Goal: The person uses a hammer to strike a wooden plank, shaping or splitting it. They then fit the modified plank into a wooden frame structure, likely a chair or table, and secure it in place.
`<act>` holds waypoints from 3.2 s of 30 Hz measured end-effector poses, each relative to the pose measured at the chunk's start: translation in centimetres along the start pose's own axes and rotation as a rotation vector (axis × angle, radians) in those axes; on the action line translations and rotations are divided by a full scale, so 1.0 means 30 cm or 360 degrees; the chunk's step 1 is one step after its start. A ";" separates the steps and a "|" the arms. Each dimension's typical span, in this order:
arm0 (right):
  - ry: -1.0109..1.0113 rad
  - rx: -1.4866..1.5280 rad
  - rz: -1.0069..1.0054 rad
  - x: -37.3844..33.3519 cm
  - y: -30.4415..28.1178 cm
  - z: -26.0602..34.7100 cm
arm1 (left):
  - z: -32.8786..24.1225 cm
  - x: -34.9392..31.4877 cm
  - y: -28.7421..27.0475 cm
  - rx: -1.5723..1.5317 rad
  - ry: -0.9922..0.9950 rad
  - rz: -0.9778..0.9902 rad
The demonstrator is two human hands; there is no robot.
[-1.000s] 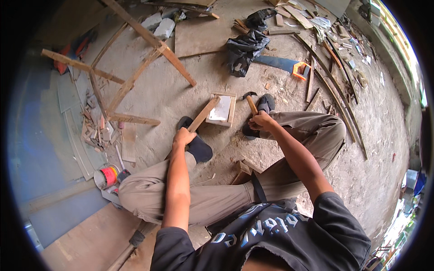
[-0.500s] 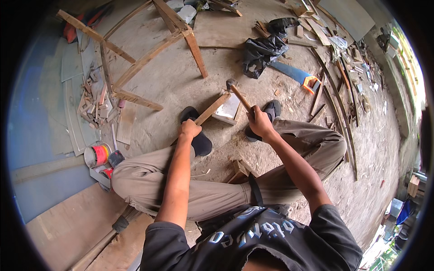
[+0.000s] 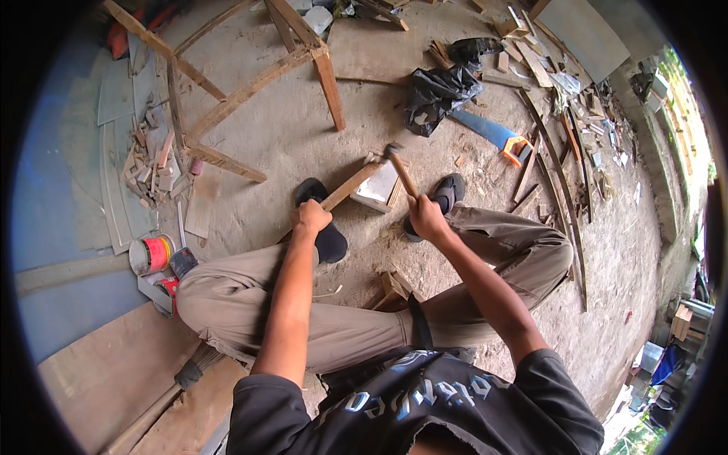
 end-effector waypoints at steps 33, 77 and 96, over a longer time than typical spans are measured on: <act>-0.0066 -0.0248 -0.0073 -0.039 -0.004 -0.045 | 0.069 0.076 0.076 -0.0072 -0.0071 0.0210; 0.0098 0.0526 -0.0216 0.067 -0.030 0.020 | 0.062 0.059 0.081 -0.0659 0.0040 0.0678; -0.0415 0.1439 -0.0604 -0.134 -0.369 0.613 | -0.372 -0.102 -0.683 -0.2256 0.1554 0.0811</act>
Point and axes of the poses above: each hand's wrist, its own x-axis towards the middle knuckle, its own y-axis out of the palm, z = x × y, the point moved 6 cm from there along x, towards the middle knuckle, and after that the axes turned 11 degrees about -z, right-handed, at the moved point
